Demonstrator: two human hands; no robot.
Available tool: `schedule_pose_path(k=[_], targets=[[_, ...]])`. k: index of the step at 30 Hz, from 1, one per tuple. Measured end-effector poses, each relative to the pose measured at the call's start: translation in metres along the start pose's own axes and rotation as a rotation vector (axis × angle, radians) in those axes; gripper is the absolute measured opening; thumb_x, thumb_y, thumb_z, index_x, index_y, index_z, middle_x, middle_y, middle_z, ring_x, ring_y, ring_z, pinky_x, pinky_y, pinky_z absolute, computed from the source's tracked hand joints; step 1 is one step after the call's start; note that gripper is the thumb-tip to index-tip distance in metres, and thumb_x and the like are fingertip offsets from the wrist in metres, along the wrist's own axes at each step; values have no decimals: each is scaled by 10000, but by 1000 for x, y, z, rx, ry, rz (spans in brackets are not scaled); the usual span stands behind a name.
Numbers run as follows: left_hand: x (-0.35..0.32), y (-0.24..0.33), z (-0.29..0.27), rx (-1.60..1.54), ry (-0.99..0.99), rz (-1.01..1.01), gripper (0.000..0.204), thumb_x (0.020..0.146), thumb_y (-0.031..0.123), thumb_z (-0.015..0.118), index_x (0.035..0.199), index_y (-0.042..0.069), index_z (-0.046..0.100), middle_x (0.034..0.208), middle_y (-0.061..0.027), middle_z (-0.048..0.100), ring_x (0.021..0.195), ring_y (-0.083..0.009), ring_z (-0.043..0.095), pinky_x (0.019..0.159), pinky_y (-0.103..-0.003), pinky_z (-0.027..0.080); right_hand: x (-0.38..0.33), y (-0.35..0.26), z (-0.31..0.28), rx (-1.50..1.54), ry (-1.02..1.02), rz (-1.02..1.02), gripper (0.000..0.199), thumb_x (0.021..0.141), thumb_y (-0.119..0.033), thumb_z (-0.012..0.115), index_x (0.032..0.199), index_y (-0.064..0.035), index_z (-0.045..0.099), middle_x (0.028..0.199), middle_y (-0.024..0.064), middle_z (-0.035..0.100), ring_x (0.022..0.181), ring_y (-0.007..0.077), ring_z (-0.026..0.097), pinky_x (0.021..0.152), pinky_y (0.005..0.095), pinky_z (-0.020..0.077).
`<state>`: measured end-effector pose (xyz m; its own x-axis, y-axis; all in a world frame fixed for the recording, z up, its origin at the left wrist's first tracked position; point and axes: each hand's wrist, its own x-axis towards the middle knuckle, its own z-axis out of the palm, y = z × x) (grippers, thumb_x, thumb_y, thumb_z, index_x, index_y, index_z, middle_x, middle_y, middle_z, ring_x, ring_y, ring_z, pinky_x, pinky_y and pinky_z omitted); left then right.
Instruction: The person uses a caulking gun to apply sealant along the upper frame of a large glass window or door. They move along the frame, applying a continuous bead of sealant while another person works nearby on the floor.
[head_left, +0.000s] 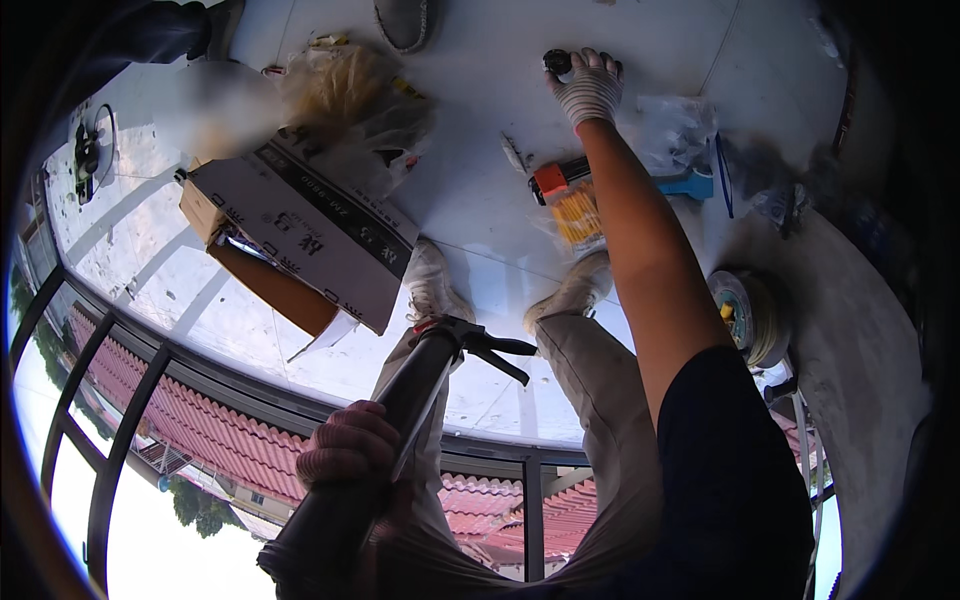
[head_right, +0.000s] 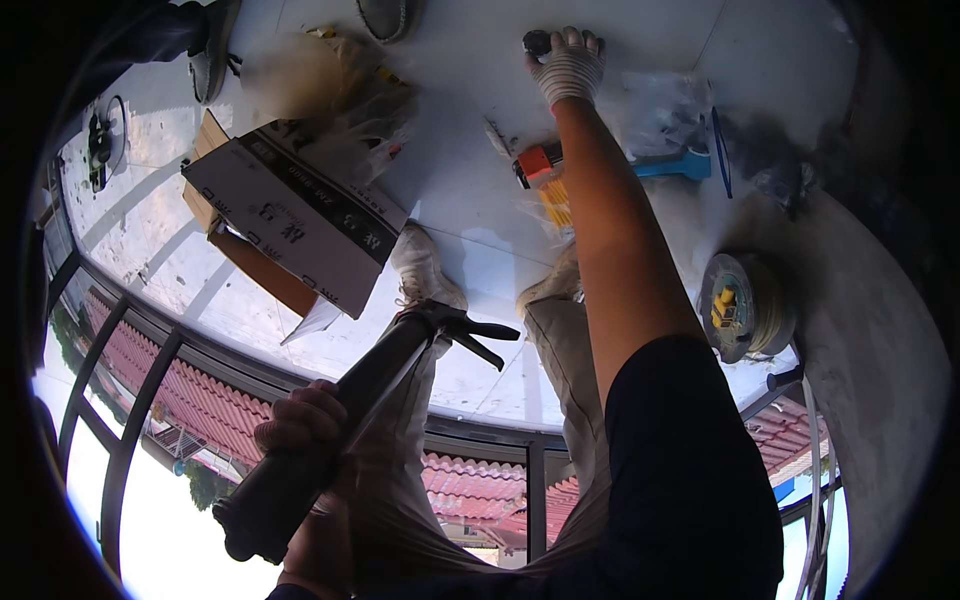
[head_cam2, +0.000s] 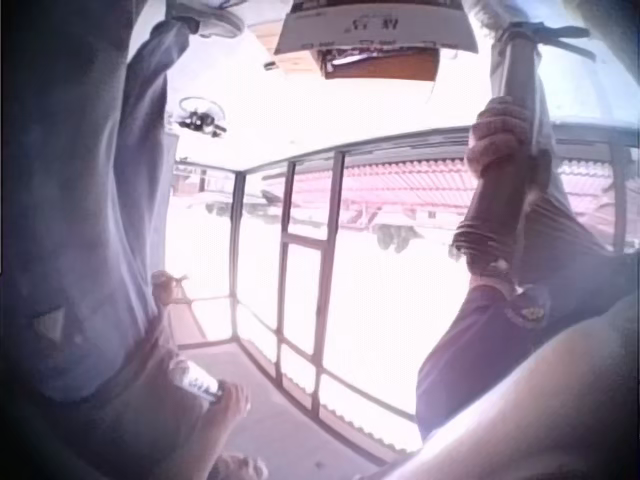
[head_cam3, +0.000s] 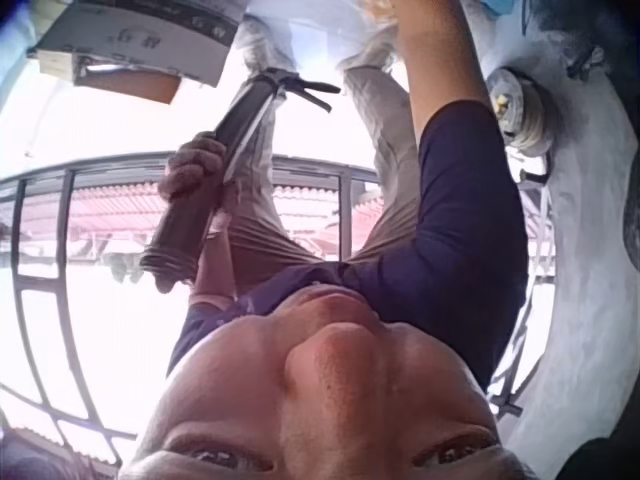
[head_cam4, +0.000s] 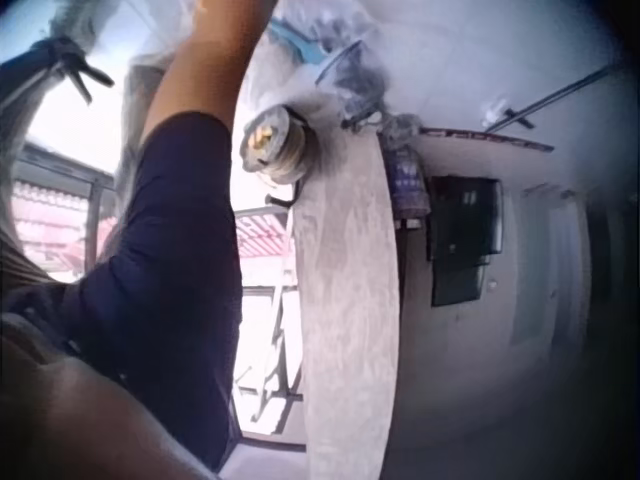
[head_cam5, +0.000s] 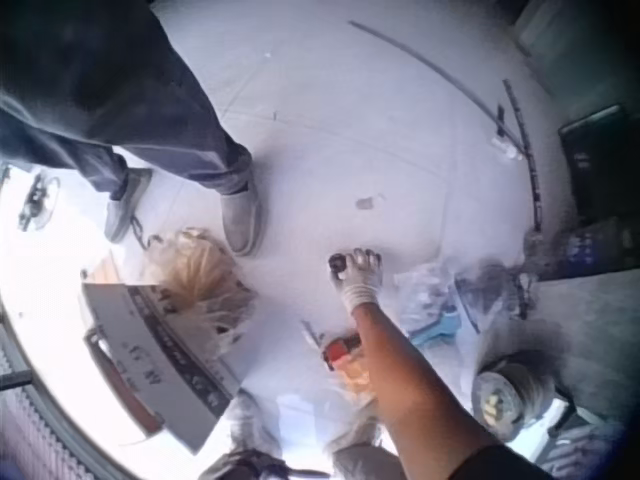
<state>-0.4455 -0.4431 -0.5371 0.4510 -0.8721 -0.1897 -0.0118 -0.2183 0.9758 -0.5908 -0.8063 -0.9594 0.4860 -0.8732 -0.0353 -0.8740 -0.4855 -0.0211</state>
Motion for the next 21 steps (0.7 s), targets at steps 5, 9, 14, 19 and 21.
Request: schedule_pose_path(k=[5,9,14,19,21], targets=[[0,21,4,68,-54,1,453,786,170,766,1079,100,428,947,-101,527,858,-225,555,805,-419,495,-15,10,-54,133,-34,-1,768,713,-577,758,1259,-72,567,1305,89,559,1224,279,508,1061,402,392],[0,76,11,63,-23,35,483,779,143,770,1115,77,430,972,-111,540,889,-241,565,855,-433,491,-106,1,-152,429,-288,151,567,781,-492,727,1071,-14,632,1109,178,653,1077,357,608,942,436,485],[0,172,31,5,-16,99,501,769,144,794,1122,65,447,979,-109,552,910,-245,576,884,-429,493,-270,30,-246,1006,-1173,83,543,863,-398,706,1211,11,621,1107,194,683,1069,297,649,911,339,493],[-21,288,49,-5,-20,201,481,766,171,813,1101,66,485,986,-111,564,947,-254,594,903,-425,492,-327,40,-376,1375,-999,-211,381,767,-330,826,837,-64,562,758,85,567,731,238,563,697,350,458],[-35,336,59,-5,-29,237,482,767,172,807,1126,57,507,1003,-116,580,982,-261,607,883,-414,499,-316,43,-461,1411,-974,-187,393,744,-284,847,880,-78,542,822,43,554,782,213,535,745,373,449]])
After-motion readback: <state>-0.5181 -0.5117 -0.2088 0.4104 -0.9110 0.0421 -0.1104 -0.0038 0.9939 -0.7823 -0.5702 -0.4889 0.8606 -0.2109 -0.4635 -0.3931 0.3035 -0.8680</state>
